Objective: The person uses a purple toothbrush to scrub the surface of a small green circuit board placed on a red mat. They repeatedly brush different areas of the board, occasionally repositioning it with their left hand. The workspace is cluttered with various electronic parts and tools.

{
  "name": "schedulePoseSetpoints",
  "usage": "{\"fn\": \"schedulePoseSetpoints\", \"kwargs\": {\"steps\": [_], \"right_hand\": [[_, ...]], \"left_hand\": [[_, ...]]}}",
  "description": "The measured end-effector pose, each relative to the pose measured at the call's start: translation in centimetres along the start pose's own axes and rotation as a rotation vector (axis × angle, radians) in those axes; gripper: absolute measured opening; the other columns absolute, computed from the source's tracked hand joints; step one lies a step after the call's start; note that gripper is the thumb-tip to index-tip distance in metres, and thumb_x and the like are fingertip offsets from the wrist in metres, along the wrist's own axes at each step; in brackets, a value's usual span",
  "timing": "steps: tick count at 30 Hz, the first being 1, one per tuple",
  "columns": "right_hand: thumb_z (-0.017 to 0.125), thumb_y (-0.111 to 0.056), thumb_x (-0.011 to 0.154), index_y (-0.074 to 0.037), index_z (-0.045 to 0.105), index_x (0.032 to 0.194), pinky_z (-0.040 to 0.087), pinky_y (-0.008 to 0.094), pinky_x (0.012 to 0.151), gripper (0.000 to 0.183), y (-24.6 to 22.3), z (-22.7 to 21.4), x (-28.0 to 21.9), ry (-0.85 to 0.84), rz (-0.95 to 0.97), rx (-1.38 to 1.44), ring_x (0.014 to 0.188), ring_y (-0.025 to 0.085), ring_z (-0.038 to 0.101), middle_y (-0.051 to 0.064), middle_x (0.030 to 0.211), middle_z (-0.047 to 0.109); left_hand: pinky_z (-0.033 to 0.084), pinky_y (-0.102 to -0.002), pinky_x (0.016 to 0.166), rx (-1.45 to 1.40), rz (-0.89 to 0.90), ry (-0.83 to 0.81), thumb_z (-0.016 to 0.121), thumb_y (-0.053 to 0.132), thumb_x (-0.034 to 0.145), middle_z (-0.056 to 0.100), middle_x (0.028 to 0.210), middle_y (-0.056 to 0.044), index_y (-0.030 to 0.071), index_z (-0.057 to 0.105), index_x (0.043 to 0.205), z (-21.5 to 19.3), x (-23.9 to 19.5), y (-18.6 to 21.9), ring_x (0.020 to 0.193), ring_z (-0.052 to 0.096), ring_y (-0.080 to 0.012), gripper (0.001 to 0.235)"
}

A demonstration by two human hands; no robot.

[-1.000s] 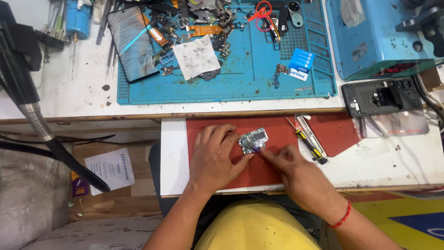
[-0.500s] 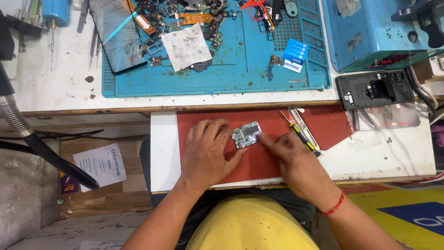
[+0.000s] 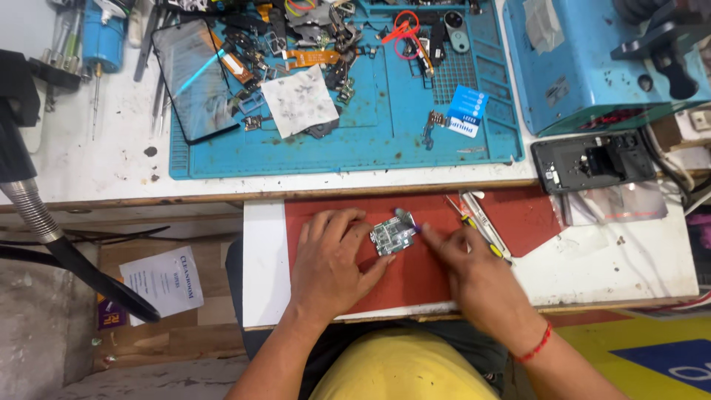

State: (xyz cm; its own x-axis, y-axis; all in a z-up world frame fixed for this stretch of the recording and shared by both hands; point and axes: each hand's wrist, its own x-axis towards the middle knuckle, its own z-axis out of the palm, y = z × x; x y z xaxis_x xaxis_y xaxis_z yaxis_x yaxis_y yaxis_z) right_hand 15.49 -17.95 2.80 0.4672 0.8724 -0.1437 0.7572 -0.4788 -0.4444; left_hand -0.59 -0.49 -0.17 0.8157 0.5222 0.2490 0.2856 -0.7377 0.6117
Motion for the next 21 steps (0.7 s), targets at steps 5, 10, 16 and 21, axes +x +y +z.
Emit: {"fn": "schedulePoseSetpoints", "kwargs": {"steps": [5,10,16,21], "right_hand": [[0.058,0.0,0.082,-0.022,0.06,0.143,0.055,0.047,0.064,0.065,-0.5,0.3,0.0,-0.065,-0.032,0.015,0.076,0.035,0.067,0.012,0.105,0.061],[0.058,0.001,0.078,-0.022,0.058,0.147,0.054,0.047,0.064,0.073,-1.0,0.3,-0.8,-0.176,-0.073,0.029,0.075,0.035,0.067,0.013,0.107,0.061],[0.056,0.003,0.079,-0.02,0.06,0.143,0.054,0.047,0.066,0.068,-0.6,0.1,-0.4,-0.098,-0.081,0.023,0.077,0.036,0.066,0.013,0.102,0.061],[0.055,0.001,0.087,-0.016,0.06,0.14,0.054,0.046,0.068,0.056,-0.4,0.4,0.2,0.033,-0.027,0.082,0.08,0.036,0.067,0.014,0.104,0.061]], "left_hand": [[0.043,-0.047,0.093,-0.003,-0.02,-0.012,0.086,0.037,0.072,0.064,0.119,-0.007,0.006,0.073,0.106,0.0,0.3,0.1,0.113,0.056,-0.0297,0.048],[0.044,-0.047,0.097,0.007,0.008,0.022,0.085,0.037,0.072,0.063,0.121,-0.009,0.004,0.073,0.108,0.1,-0.1,-0.1,0.114,0.056,-0.03,0.051],[0.043,-0.047,0.096,0.007,-0.009,-0.004,0.085,0.038,0.072,0.064,0.122,-0.009,0.004,0.073,0.109,0.1,0.0,-0.2,0.115,0.055,-0.0301,0.051],[0.043,-0.046,0.096,-0.002,-0.019,-0.02,0.085,0.039,0.076,0.064,0.121,-0.008,0.005,0.073,0.108,0.1,-0.1,-0.1,0.115,0.055,-0.029,0.049]]}}
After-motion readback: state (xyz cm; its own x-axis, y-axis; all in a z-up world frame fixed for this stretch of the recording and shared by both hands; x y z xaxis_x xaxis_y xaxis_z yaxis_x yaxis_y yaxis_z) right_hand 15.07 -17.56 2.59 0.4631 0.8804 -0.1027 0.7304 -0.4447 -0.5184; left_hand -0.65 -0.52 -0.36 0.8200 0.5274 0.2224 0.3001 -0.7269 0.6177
